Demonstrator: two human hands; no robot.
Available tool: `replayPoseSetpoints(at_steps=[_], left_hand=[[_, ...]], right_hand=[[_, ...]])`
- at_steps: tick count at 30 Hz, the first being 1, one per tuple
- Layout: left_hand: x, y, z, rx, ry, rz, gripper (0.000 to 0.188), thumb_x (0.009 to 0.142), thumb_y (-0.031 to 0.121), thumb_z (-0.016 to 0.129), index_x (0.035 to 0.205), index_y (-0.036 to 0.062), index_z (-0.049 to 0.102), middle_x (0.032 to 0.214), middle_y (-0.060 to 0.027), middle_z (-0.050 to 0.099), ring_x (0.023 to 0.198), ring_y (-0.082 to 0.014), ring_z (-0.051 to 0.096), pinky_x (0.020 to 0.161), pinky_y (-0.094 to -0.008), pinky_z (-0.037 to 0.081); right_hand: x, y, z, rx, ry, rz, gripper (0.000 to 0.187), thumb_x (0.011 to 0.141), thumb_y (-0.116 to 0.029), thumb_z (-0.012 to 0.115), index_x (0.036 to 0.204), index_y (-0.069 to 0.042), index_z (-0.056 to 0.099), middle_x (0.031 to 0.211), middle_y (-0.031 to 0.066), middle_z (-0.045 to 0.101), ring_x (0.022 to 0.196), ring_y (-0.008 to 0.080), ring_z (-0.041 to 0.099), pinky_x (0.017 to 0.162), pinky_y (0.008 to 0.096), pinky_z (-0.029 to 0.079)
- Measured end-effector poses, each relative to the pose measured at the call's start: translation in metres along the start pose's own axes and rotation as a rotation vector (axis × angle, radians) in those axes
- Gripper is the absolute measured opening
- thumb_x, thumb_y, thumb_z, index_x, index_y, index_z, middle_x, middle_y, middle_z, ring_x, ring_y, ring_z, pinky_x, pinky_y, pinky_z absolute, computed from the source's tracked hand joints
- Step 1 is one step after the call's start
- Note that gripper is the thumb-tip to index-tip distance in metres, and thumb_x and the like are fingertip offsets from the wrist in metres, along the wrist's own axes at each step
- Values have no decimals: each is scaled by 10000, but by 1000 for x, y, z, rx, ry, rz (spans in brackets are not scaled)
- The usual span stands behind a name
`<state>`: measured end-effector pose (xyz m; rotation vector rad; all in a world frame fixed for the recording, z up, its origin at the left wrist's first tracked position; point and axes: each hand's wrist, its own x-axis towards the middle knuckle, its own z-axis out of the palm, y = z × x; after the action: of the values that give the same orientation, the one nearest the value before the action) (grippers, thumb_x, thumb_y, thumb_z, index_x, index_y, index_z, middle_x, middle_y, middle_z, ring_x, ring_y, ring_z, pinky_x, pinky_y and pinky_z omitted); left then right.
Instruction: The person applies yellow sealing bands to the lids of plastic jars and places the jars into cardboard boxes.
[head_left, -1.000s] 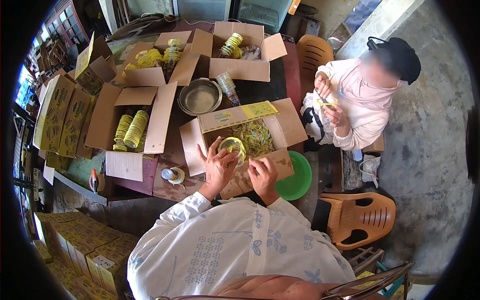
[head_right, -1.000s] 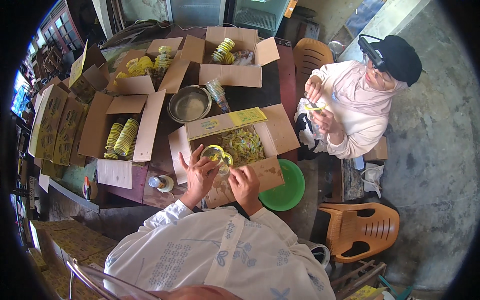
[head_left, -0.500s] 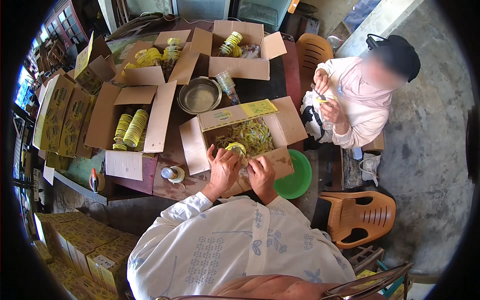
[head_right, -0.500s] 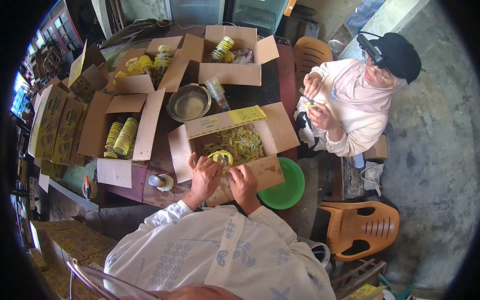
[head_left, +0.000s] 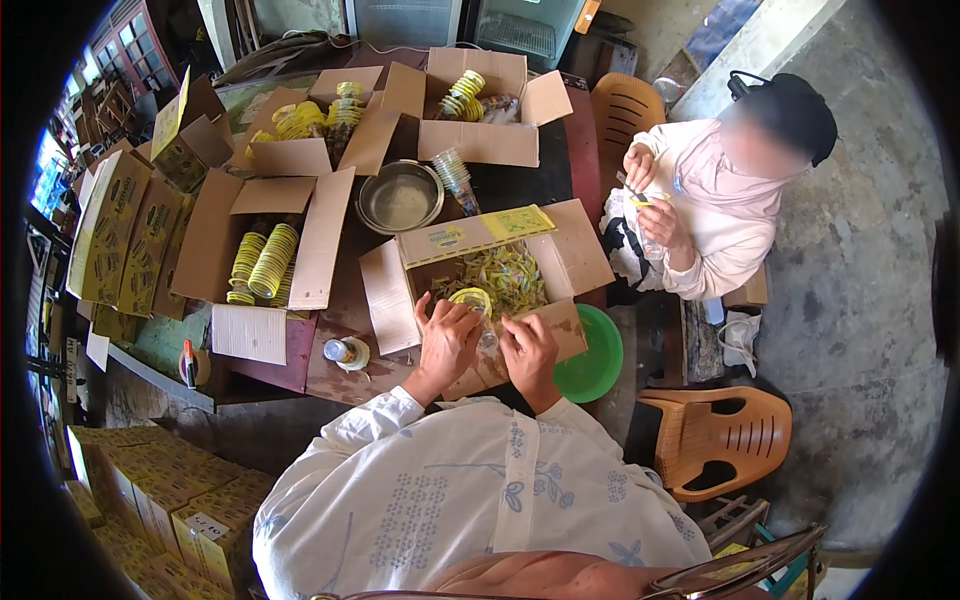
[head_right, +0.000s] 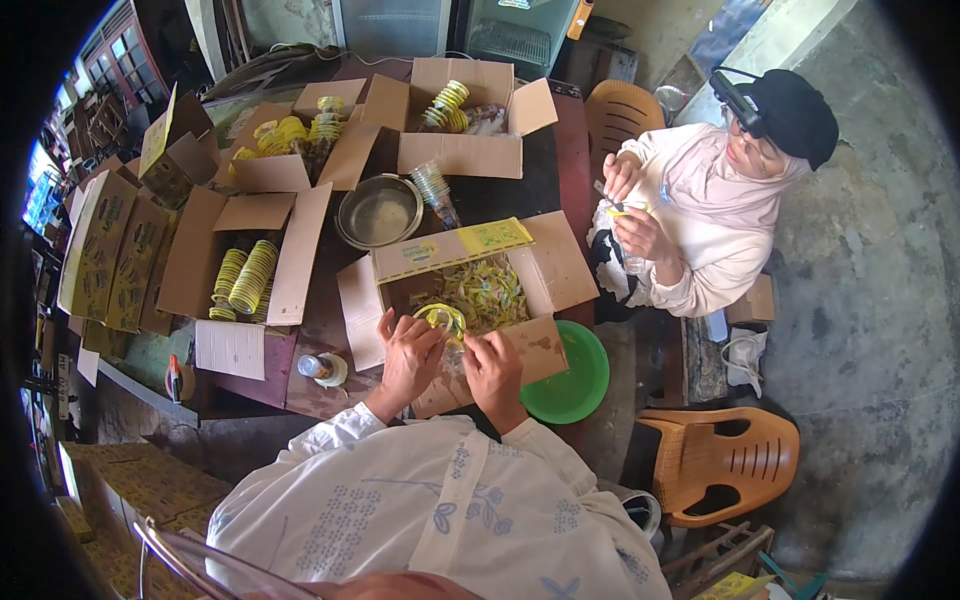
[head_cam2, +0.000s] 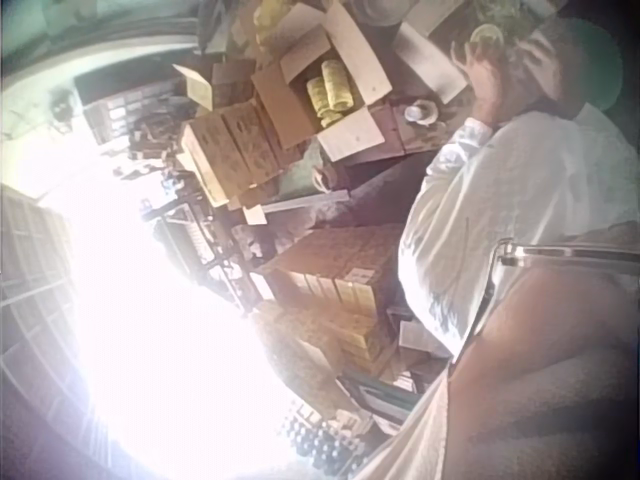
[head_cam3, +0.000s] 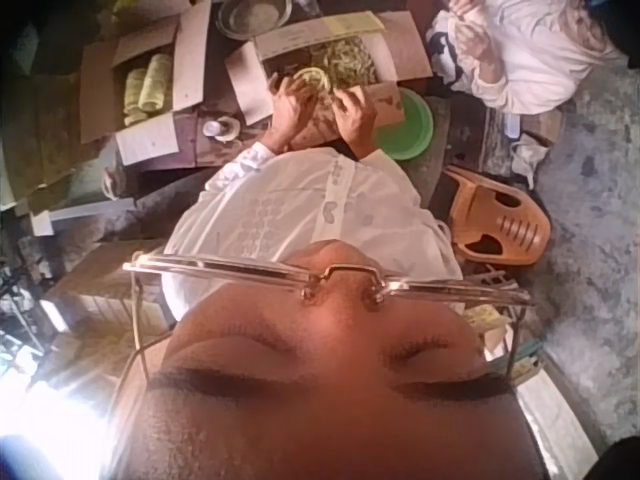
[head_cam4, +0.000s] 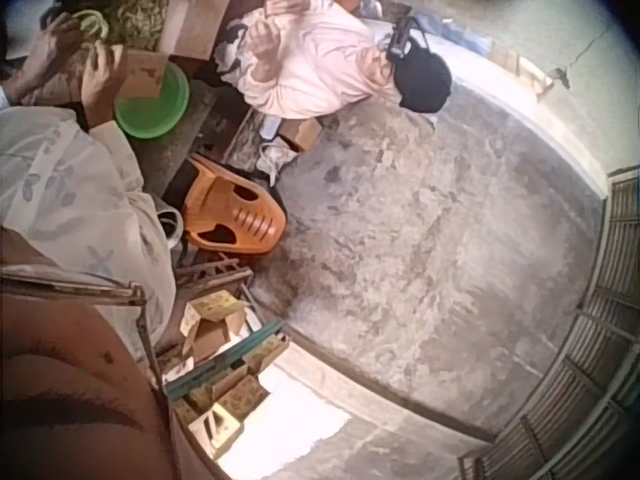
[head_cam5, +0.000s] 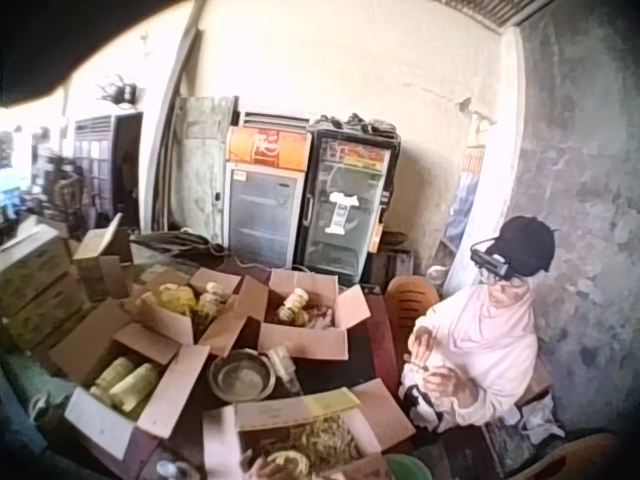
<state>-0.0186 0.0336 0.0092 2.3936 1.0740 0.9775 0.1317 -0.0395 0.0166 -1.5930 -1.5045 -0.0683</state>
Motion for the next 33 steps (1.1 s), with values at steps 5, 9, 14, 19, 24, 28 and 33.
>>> replayPoseSetpoints(at_steps=[5,9,14,19,24,28,33], left_hand=[[0,3,0,-30,-23,8,92,821,136,729,907,105,733,906,-21,655,941,-220,594,1103,-582,256],[-5,6,4,-76,-59,55,140,819,134,737,955,104,746,918,-16,664,993,-207,607,1109,-583,254],[0,-5,2,-85,-23,-1,140,810,84,727,949,92,742,876,-21,656,954,-221,604,1130,-547,241],[1,-4,2,-97,-15,-12,137,817,85,722,953,89,741,856,-26,642,943,-230,605,1131,-540,239],[-1,-7,6,-126,-36,4,174,796,83,737,969,87,744,881,-26,655,962,-228,603,1125,-543,248],[-5,0,5,-122,-71,103,199,784,76,744,982,85,745,910,-28,667,973,-228,601,1115,-546,264],[2,-8,4,-269,-28,34,276,783,11,714,1054,58,729,943,-83,671,984,-281,606,991,-482,423]], right_hand=[[0,1,6,-81,-65,9,250,773,18,732,1008,-65,708,850,78,564,762,269,607,650,396,500],[6,14,11,2,-67,161,222,794,22,716,1002,-52,705,830,90,563,723,274,606,642,395,498],[7,5,-1,67,-17,197,229,793,35,714,1005,-51,709,818,96,572,692,269,618,619,383,496],[0,-2,-2,34,-47,81,267,759,50,732,1009,-42,709,840,87,568,726,270,615,640,391,507],[4,0,2,-14,-88,69,263,767,34,727,1016,-47,707,861,88,562,775,282,616,649,403,508],[7,24,13,-9,-116,154,213,794,13,722,1003,-23,709,829,104,562,722,290,620,642,388,509],[11,30,5,180,-103,232,204,797,33,718,997,-8,712,833,105,589,694,231,644,603,343,511]])
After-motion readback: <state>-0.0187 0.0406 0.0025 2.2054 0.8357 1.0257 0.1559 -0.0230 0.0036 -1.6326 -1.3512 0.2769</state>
